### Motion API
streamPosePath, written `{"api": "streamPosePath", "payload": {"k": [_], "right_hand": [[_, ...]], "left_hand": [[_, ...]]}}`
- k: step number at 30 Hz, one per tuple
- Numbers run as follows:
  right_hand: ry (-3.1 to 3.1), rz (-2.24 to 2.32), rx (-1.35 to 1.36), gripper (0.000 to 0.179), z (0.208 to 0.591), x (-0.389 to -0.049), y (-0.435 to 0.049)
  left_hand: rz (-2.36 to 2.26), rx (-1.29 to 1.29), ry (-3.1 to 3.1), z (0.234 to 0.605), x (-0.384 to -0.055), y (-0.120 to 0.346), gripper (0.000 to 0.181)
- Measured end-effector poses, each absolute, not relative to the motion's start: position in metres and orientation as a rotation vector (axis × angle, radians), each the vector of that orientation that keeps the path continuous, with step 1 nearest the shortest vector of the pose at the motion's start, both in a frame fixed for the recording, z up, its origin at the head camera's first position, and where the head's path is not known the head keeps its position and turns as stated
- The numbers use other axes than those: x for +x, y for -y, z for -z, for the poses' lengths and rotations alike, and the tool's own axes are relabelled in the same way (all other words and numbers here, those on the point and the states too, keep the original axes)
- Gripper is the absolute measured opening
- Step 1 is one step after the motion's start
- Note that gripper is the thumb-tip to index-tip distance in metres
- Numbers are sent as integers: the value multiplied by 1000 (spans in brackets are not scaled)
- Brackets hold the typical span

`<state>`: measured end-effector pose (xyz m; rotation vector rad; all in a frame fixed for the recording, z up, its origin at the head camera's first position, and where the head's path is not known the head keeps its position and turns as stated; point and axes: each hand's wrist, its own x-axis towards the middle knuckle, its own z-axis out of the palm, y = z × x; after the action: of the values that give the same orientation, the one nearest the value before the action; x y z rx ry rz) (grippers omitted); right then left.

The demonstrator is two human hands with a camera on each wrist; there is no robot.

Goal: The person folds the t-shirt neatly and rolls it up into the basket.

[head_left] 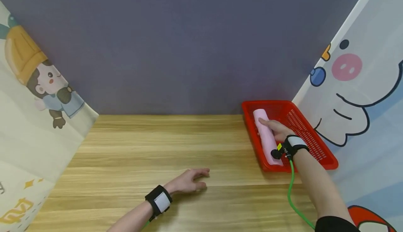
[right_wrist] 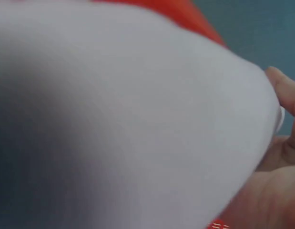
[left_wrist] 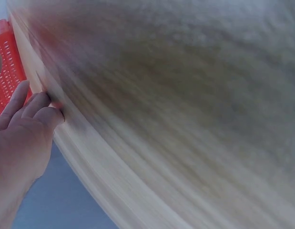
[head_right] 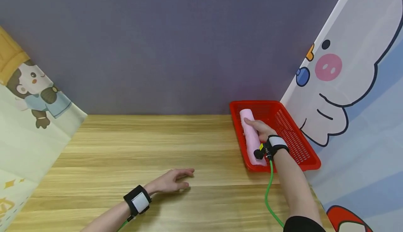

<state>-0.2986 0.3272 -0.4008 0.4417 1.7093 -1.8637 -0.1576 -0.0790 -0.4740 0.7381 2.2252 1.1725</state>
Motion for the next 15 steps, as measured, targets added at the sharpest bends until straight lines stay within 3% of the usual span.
{"api": "streamPosePath", "payload": {"k": [15], "right_hand": [[-1667,1801,614,98,422,-301,-313]], "left_hand": [[-1153,720,-2245,475,-158,80,39]]}}
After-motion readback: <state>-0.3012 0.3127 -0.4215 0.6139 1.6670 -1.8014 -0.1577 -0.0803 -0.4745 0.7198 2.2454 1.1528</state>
